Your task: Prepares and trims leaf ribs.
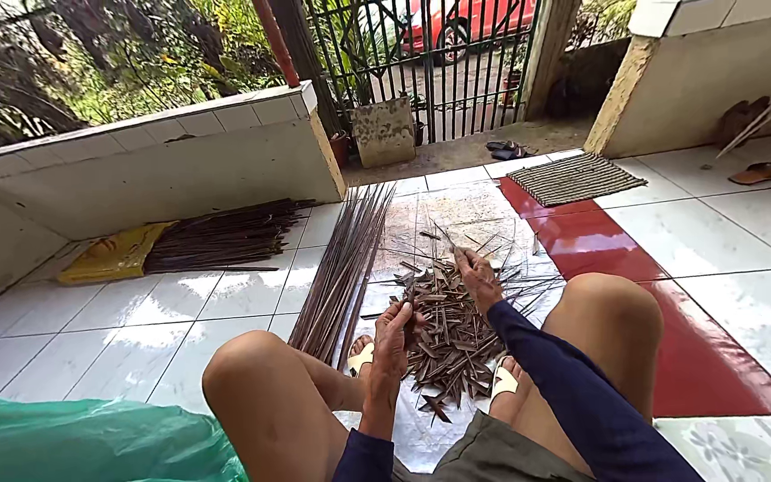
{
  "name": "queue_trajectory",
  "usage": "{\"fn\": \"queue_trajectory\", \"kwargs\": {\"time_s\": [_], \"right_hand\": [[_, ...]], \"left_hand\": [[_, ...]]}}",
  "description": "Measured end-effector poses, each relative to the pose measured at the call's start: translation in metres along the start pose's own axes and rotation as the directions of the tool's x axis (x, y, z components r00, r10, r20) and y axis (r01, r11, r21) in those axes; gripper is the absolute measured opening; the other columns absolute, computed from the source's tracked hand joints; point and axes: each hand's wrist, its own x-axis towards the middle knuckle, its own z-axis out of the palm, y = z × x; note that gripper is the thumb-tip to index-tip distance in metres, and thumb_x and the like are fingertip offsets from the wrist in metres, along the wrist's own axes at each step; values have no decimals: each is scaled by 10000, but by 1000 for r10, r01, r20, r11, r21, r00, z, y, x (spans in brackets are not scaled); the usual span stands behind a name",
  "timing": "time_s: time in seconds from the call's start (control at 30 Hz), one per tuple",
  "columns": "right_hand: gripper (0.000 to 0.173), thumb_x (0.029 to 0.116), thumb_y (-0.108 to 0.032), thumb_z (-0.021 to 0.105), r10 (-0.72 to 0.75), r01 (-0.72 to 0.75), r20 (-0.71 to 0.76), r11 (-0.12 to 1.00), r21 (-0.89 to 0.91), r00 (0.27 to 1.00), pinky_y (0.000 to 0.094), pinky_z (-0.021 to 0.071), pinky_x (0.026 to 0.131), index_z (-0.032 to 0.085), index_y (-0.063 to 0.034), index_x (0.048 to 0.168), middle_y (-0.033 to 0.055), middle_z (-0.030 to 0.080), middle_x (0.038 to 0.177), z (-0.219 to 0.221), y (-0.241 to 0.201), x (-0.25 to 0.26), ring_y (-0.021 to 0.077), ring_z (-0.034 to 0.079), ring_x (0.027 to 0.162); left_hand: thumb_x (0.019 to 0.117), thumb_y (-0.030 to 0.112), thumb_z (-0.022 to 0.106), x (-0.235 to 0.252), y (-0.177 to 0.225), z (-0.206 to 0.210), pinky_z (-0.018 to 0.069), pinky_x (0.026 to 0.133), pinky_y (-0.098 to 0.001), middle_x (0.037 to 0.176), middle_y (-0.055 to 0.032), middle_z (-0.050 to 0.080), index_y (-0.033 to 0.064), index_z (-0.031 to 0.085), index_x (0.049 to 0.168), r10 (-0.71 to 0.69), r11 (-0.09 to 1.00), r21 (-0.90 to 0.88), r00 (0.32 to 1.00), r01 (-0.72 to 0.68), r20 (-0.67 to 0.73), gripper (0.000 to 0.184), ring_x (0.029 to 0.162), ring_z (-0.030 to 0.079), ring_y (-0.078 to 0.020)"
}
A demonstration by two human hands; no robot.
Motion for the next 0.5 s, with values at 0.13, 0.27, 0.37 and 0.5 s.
{"fn": "queue_trajectory", "kwargs": {"time_s": [0.13, 0.27, 0.37, 0.5], "right_hand": [[414, 985, -489, 632, -52, 74, 323, 996, -54, 945, 356, 556, 776, 719, -127, 1167, 14, 711, 919, 20, -15, -36, 115, 659, 803], [391, 958, -477, 693, -75, 86, 464, 996, -2, 883, 318, 554, 762, 697, -120, 1119, -3, 703, 898, 29, -18, -57, 90, 659, 798], [333, 944, -393, 742, -104, 73, 500, 994, 82, 860, 321, 589, 716, 701, -97, 1091, 15, 713, 882, 24, -17, -58, 117, 681, 759], [271, 950, -305, 748, -96, 20, 518, 989, 149, 850, 284, 558, 646, 703, -71, 1080, 19, 705, 841, 7, -21, -52, 107, 651, 692]], "left_hand": [[1060, 118, 565, 7, -7, 3, 607, 727, -381, 1026, -225, 744, -64, 651, 1227, 64, 996, -62, 997, -67, -36, 261, 860, 734, -268], [1000, 96, 668, 9, -5, 9, 623, 710, -386, 978, -186, 734, -50, 699, 1188, 104, 983, -140, 987, -121, -124, 240, 790, 717, -237], [985, 76, 686, 10, -2, 13, 641, 695, -403, 961, -202, 742, -67, 711, 1169, 116, 979, -151, 985, -135, -130, 235, 769, 734, -259], [1009, 185, 681, 11, -6, 9, 632, 705, -361, 894, -133, 757, -27, 760, 1076, 317, 912, 295, 945, -283, -74, 236, 759, 732, -200]]}}
